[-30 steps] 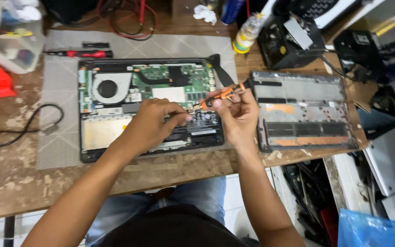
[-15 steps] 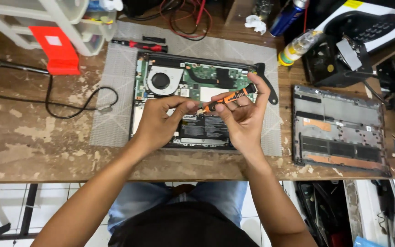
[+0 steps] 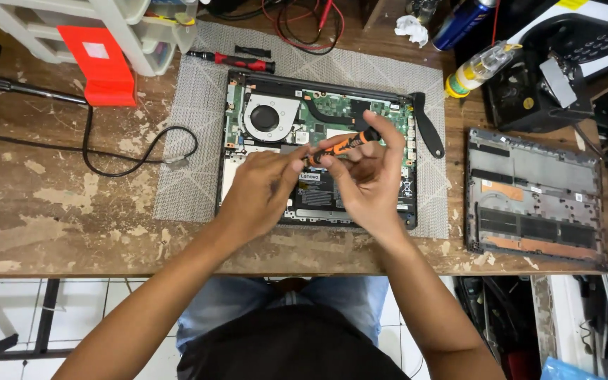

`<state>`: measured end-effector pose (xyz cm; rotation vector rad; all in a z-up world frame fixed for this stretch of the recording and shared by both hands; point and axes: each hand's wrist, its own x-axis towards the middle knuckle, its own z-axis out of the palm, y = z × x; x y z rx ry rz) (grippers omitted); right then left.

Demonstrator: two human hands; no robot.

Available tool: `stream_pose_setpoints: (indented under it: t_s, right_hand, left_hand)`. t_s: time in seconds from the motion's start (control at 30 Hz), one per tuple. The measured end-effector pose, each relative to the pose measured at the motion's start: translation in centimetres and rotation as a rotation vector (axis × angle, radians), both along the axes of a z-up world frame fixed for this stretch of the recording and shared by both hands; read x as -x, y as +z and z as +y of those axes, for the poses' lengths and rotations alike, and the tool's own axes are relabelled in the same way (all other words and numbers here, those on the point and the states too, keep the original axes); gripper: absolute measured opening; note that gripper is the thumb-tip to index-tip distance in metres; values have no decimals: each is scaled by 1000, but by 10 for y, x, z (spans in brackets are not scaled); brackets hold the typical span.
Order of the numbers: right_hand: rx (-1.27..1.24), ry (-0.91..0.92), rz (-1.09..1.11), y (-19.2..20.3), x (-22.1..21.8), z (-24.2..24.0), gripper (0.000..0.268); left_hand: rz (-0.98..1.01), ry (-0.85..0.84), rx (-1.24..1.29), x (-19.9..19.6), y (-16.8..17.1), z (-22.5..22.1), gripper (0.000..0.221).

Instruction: Disassembling a laptop by removing screws, disconnecting the battery, and prying internal components.

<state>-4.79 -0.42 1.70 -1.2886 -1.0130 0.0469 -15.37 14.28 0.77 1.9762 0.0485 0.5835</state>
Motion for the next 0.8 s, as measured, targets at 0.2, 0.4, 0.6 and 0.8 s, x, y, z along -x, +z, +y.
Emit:
stream_pose_setpoints:
  t_s: [0.2,0.4,0.6,0.8]
  right_hand:
    - [99,-31,-132,-10,-16,-8,67]
    - [192,-70,-220,-19,-21,-7,68]
    - [264,-78,-273,-17,-20,3,63]
    - [179,-79,-217,-46,-55,-22,70]
  left_hand:
    - [67,-114,-246,11,7,17,45]
    - [103,-151,-206,6,4,25,52]
    - [62,-77,-317,-2,-19,23,58]
    - [55,-55,-311,-2,-27,26,58]
